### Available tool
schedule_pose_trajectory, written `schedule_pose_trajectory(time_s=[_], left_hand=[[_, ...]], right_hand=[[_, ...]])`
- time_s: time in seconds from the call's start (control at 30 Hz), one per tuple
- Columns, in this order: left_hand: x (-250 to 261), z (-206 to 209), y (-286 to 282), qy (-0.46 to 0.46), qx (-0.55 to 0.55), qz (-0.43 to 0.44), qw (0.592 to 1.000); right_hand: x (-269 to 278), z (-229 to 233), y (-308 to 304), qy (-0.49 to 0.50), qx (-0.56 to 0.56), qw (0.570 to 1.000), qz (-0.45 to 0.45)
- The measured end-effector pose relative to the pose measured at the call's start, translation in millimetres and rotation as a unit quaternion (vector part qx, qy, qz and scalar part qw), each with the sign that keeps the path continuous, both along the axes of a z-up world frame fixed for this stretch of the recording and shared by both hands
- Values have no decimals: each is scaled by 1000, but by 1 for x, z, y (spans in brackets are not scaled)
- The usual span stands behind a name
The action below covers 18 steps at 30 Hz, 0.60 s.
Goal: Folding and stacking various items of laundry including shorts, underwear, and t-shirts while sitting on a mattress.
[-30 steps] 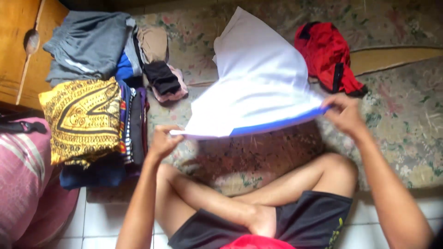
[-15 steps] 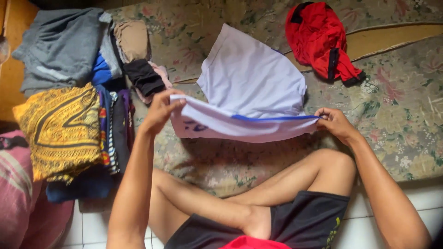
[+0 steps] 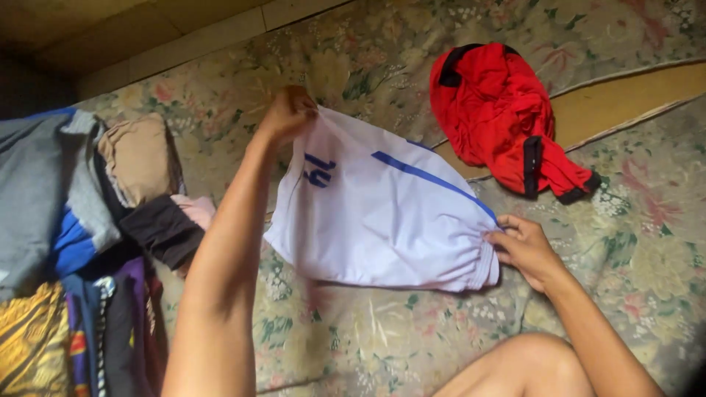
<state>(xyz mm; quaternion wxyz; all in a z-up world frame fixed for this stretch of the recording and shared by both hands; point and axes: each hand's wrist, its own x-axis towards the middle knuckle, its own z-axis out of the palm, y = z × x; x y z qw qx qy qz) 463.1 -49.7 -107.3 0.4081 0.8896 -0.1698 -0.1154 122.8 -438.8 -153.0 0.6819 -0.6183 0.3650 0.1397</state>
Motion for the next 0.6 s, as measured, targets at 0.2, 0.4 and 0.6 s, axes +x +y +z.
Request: schedule_pose_trajectory(time_s=[0.2, 0.4, 0.6], left_hand=[[43, -92, 2, -65, 170, -31, 983], [-22, 6, 6, 3, 60, 24, 998], [-30, 54, 52, -13, 66, 53, 996]], right_hand=[[0, 21, 3, -13, -5, 999, 51], [0, 38, 23, -108, 21, 990, 91], [2, 29, 26, -184, 78, 980, 12]])
